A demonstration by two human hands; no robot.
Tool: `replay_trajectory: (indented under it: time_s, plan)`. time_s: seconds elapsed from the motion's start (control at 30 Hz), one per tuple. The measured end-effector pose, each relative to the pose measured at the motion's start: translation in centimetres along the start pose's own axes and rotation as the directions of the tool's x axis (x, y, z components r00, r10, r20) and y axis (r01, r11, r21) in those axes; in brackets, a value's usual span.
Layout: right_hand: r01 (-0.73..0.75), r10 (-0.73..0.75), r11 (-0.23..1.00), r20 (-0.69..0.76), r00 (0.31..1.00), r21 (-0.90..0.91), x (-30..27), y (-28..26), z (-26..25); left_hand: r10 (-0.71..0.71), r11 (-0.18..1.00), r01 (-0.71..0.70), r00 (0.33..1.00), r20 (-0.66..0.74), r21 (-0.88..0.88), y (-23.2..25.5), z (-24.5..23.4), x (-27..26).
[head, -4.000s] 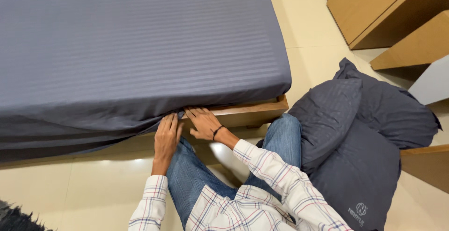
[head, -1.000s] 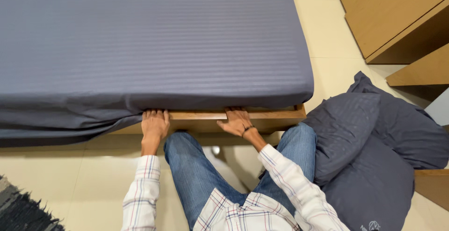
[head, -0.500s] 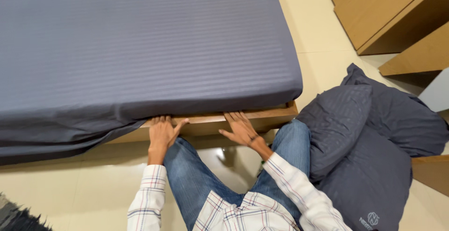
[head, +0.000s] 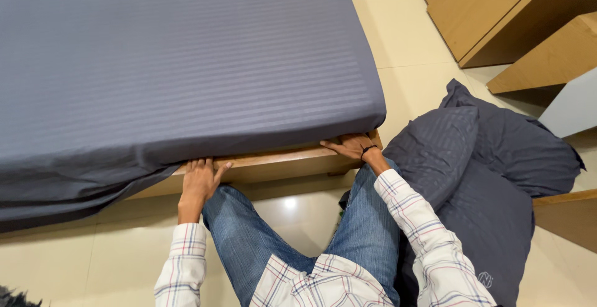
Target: The person smooths the surface of a bedsheet and tucks the edges of the sheet under the mattress by hand.
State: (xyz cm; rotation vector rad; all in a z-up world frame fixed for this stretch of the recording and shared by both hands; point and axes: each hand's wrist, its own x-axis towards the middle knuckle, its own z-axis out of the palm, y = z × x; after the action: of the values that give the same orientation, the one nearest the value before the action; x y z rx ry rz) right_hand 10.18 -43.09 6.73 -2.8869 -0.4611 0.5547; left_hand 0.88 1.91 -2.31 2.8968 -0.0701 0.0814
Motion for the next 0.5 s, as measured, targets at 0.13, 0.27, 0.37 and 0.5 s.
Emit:
replay_trajectory:
  time_s: [0.13, 0.27, 0.37, 0.5]
  plan:
    - [0.000, 0.000, 1.000, 0.012, 1.000, 0.026, -2.2, 0.4, -0.2, 0.088, 0.993, -0.096, 0.990, -0.114, -0.066, 0.1, -0.7, -0.9]
    - [0.432, -0.409, 0.902, -0.330, 0.851, -0.003, -7.0, 1.5, 0.4, 0.076, 0.993, -0.079, 0.996, -0.040, -0.087, 0.0, -3.8, -3.5]
    - [0.425, -0.433, 0.895, -0.494, 0.754, -0.137, -9.7, 3.4, -0.6, 0.178, 0.970, -0.209, 0.959, -0.220, -0.126, -0.5, -6.0, -5.5]
    - [0.373, -0.327, 0.928, -0.535, 0.779, -0.024, -11.6, 2.2, -2.4, 0.083, 0.979, -0.145, 0.925, -0.371, -0.144, -2.4, -6.5, -7.8]
